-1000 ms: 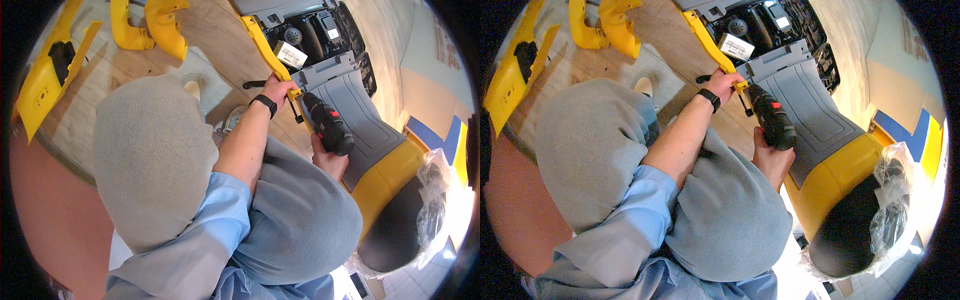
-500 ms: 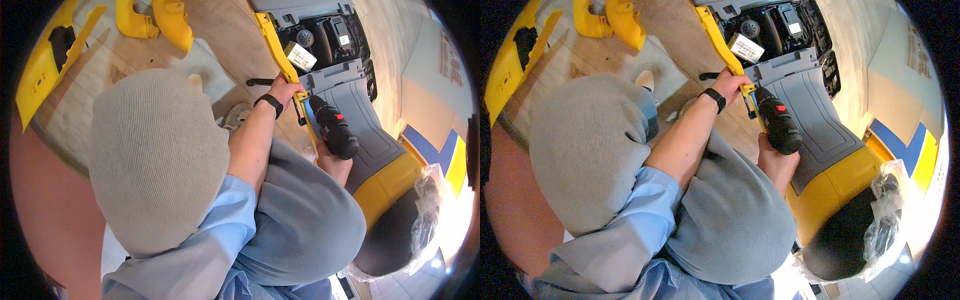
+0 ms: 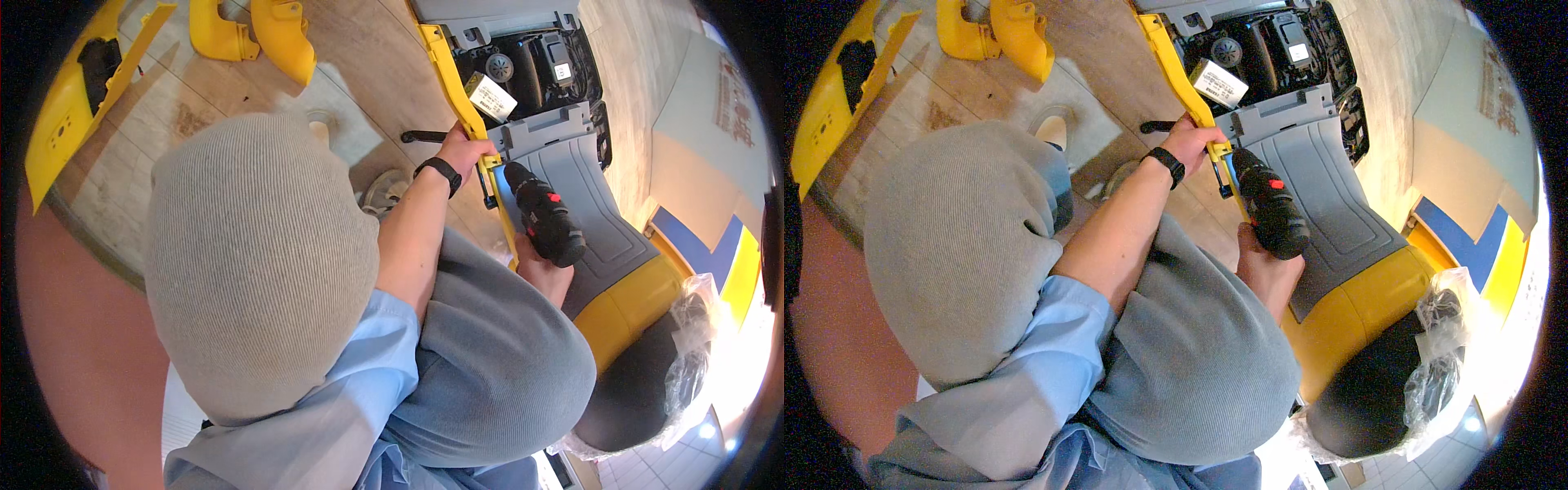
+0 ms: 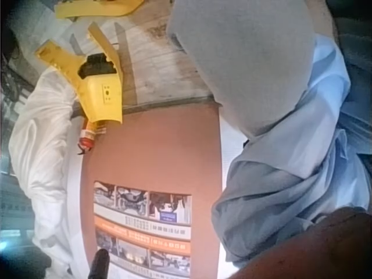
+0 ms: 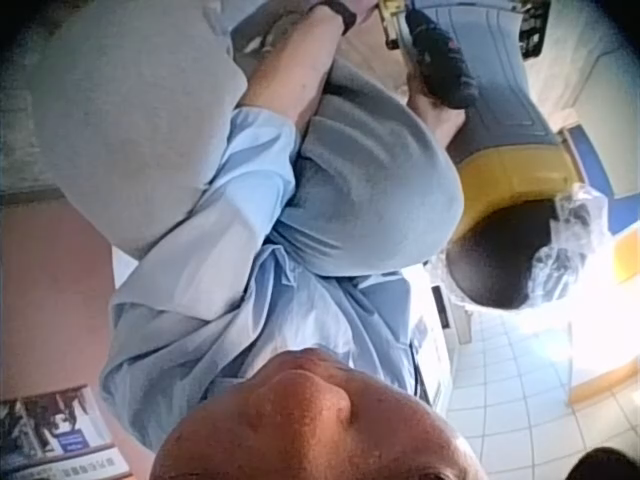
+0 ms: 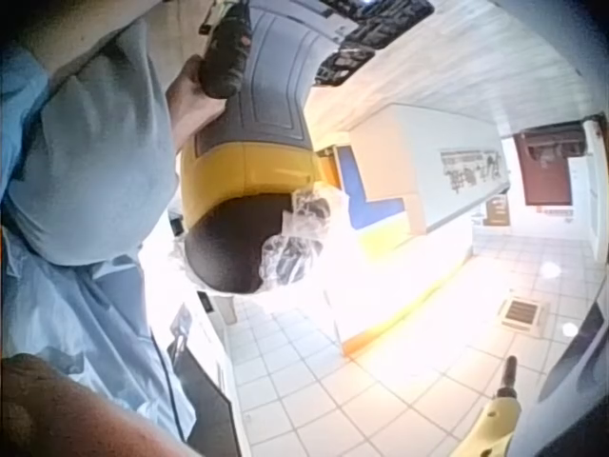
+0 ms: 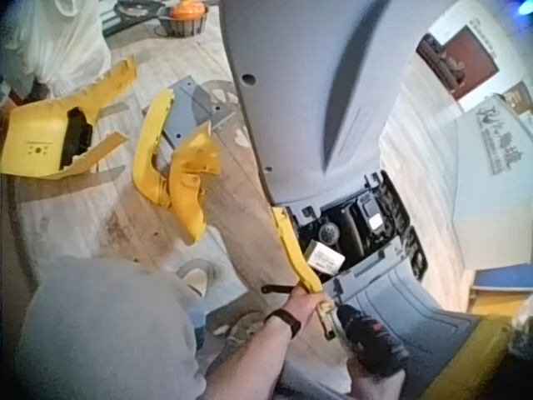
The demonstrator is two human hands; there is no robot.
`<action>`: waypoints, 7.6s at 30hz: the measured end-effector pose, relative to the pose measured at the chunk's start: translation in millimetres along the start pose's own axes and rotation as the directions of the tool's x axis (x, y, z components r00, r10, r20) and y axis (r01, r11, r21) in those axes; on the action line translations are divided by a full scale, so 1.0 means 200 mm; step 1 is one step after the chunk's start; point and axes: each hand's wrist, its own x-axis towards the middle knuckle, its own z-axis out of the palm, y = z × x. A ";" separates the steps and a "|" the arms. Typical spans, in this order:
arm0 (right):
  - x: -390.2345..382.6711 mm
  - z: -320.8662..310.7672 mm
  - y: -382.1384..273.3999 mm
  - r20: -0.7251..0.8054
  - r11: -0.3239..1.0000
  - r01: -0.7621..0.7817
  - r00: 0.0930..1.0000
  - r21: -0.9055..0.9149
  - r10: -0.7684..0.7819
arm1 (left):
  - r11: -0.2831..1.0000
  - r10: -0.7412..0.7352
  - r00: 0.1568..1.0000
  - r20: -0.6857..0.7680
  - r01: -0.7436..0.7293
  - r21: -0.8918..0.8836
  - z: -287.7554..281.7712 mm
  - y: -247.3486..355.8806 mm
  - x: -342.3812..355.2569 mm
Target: Using a power drill to assemble or repair plastic panels on a yellow scooter.
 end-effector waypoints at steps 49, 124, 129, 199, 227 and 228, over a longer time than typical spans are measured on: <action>-0.10 0.08 0.43 -0.237 0.838 0.139 0.971 0.528 -0.012 | -0.332 0.319 0.683 0.657 -0.569 0.752 0.15 0.19 -0.22; -0.13 0.20 0.47 -0.456 0.888 0.366 0.864 0.277 -0.214 | -0.835 -0.312 0.821 0.479 -0.478 0.274 0.40 0.33 -0.16; -0.16 0.19 0.43 -0.368 0.892 0.157 0.930 0.424 0.011 | -0.846 -0.371 0.836 0.404 -0.484 0.224 0.46 0.35 -0.22; -0.13 0.20 0.43 -0.192 0.867 0.085 0.981 0.490 0.013 | 0.451 -0.026 0.972 -0.235 0.221 0.865 -0.14 0.14 0.12; -0.14 0.29 0.47 -0.153 0.842 0.041 0.987 0.538 0.050 | 0.642 -0.247 0.958 -0.142 0.272 0.717 -0.05 0.34 -0.23; -0.13 0.24 0.49 -0.196 0.861 0.049 0.979 0.507 0.060 | 0.556 -0.294 0.948 -0.121 0.273 0.785 0.02 0.30 -0.23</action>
